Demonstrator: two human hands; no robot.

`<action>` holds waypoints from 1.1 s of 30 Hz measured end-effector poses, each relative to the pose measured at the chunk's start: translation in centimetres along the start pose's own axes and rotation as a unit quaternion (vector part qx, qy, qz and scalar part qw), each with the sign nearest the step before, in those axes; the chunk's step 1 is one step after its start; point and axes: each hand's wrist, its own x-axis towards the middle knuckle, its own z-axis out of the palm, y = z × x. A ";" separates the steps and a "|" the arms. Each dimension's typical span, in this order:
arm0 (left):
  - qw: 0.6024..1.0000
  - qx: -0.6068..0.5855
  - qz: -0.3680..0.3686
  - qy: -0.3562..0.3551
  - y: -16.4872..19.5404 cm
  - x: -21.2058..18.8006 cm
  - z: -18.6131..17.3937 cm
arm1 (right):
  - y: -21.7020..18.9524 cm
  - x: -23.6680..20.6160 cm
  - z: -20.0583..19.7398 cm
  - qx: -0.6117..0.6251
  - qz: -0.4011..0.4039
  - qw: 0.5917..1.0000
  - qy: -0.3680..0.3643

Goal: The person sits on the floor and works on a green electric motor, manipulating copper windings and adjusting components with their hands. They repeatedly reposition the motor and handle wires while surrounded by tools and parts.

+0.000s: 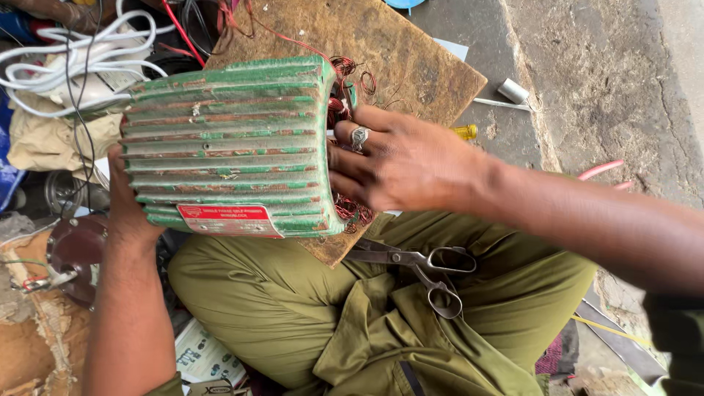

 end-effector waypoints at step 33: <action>0.974 -0.150 -0.119 0.120 -0.5 -0.3 1.3 | -1.9 1.2 5.1 0.141 0.222 0.965 0.027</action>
